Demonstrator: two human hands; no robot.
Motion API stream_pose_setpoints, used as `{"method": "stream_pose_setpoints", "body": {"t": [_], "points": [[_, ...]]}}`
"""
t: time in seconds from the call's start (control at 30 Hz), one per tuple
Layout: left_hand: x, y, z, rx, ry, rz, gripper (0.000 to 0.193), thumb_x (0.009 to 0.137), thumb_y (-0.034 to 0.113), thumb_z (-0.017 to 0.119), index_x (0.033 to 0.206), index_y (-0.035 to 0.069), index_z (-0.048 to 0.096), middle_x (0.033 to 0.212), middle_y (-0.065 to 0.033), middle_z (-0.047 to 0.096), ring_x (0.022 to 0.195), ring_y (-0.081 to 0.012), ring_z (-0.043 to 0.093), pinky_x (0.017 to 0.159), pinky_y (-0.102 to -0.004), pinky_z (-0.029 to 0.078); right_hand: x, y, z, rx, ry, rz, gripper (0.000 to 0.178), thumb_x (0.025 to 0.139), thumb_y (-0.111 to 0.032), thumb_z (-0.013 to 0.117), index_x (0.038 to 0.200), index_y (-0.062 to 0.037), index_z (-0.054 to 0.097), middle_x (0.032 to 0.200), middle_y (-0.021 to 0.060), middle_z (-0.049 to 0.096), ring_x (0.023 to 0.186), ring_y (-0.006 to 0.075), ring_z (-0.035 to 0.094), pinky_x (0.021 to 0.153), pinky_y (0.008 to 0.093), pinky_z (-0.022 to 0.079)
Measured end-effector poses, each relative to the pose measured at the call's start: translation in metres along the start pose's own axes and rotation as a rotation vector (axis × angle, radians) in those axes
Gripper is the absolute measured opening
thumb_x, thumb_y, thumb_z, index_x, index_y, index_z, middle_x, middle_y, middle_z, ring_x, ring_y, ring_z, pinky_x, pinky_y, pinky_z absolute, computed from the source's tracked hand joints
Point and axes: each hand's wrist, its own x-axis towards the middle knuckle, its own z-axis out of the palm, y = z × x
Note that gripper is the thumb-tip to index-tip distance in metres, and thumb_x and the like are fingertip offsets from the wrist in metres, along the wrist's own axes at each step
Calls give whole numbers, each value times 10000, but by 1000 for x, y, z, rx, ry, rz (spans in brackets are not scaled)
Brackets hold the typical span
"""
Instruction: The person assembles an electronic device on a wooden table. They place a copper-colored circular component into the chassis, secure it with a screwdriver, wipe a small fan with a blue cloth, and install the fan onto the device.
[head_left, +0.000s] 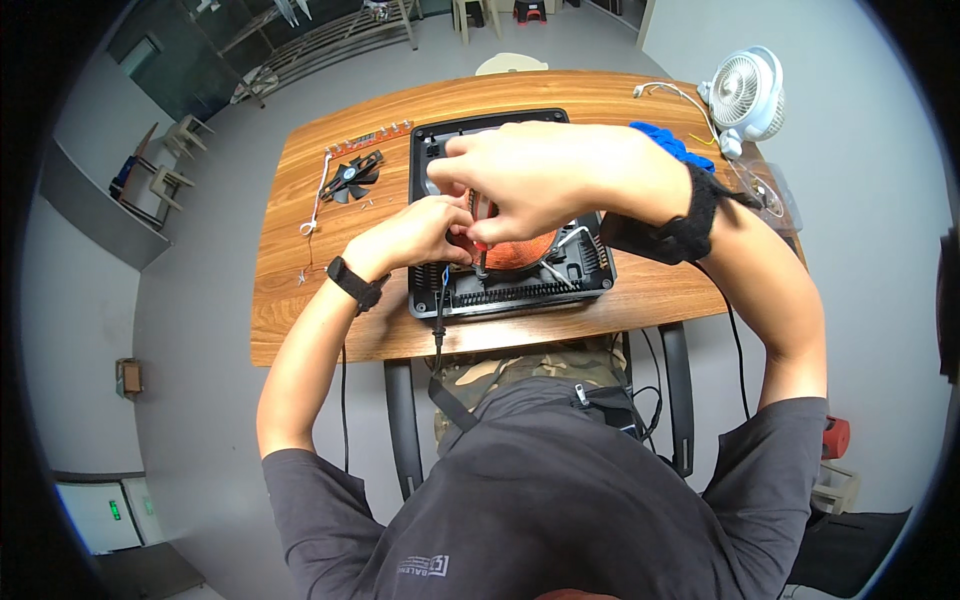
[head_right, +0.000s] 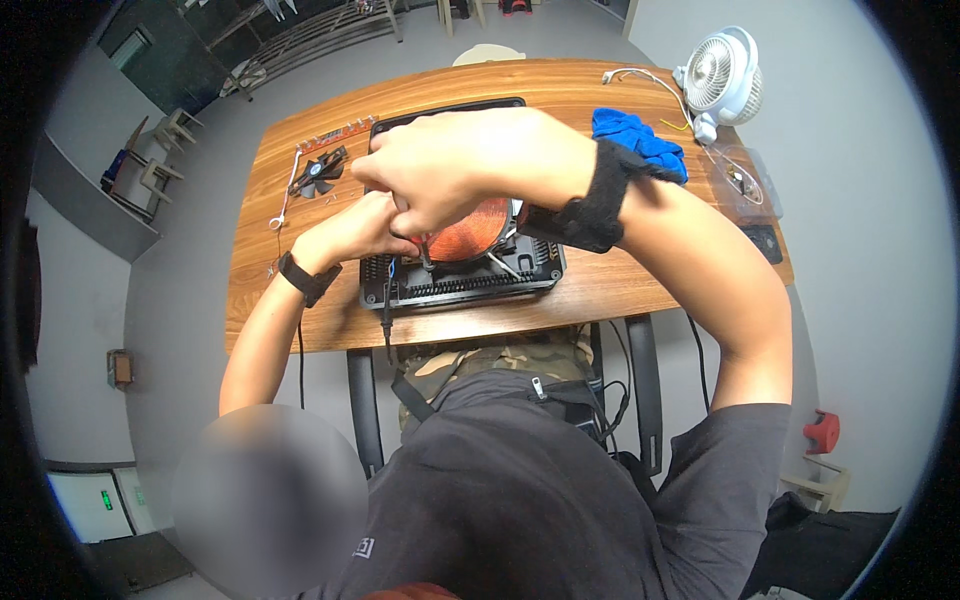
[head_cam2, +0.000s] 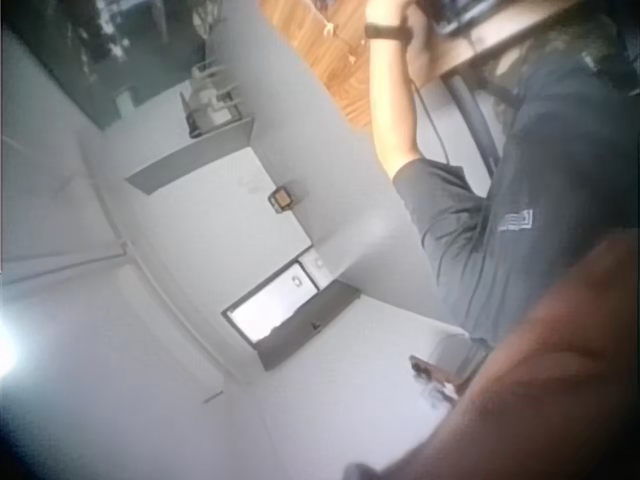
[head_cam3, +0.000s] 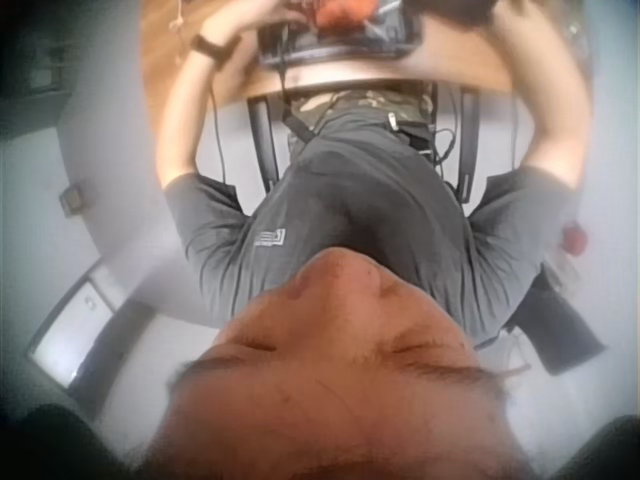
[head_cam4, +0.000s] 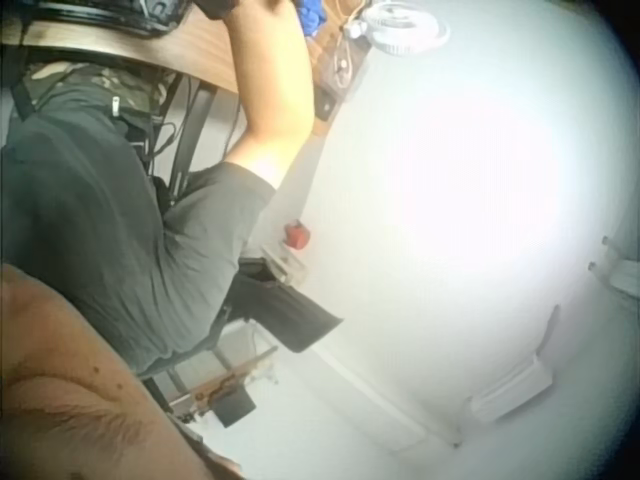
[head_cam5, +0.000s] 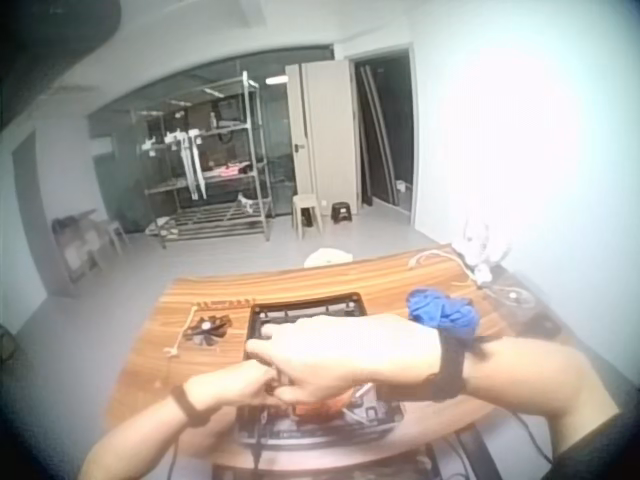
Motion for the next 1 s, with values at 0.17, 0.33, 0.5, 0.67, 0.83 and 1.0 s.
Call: {"method": "stream_pose_setpoints", "body": {"t": [0.17,0.33,0.5,0.67,0.83,1.0], "points": [[3,8,-5,52,-34,1,316,713,129,871,980,48,723,966,-91,688,968,-304,675,840,-410,552,-5,10,-4,72,-85,-91,285,862,-157,719,1079,-4,617,1022,162,655,966,351,683,787,436,564],[0,4,-3,57,51,87,319,698,109,876,976,51,731,1007,-106,677,1014,-310,658,882,-409,544,6,2,2,-42,-85,70,290,934,-267,661,1032,6,649,892,194,708,876,371,712,785,450,576],[3,-11,4,-2,28,100,355,694,107,880,1015,69,732,1017,-124,681,974,-312,668,862,-411,549,7,-4,-1,-116,-90,148,355,932,-337,658,1014,7,627,877,208,699,863,373,705,761,461,570],[2,4,-2,-6,-27,-3,370,702,115,886,1034,68,731,858,-103,697,875,-306,687,806,-420,546,-14,2,-5,-63,-20,-62,263,877,-206,724,1075,-75,611,1062,149,634,933,344,676,793,427,555],[3,9,-5,48,-14,-3,385,690,129,902,1029,65,731,974,-128,686,938,-306,676,839,-421,548,-6,4,1,-37,-104,20,308,911,-279,693,1098,-39,643,989,181,683,903,361,697,795,455,569],[2,-7,6,-5,110,104,358,678,132,906,977,55,725,949,-122,662,969,-316,662,867,-428,547,6,-4,5,-117,-19,135,314,830,-258,697,909,45,728,774,243,720,696,399,707,635,474,567]]}}
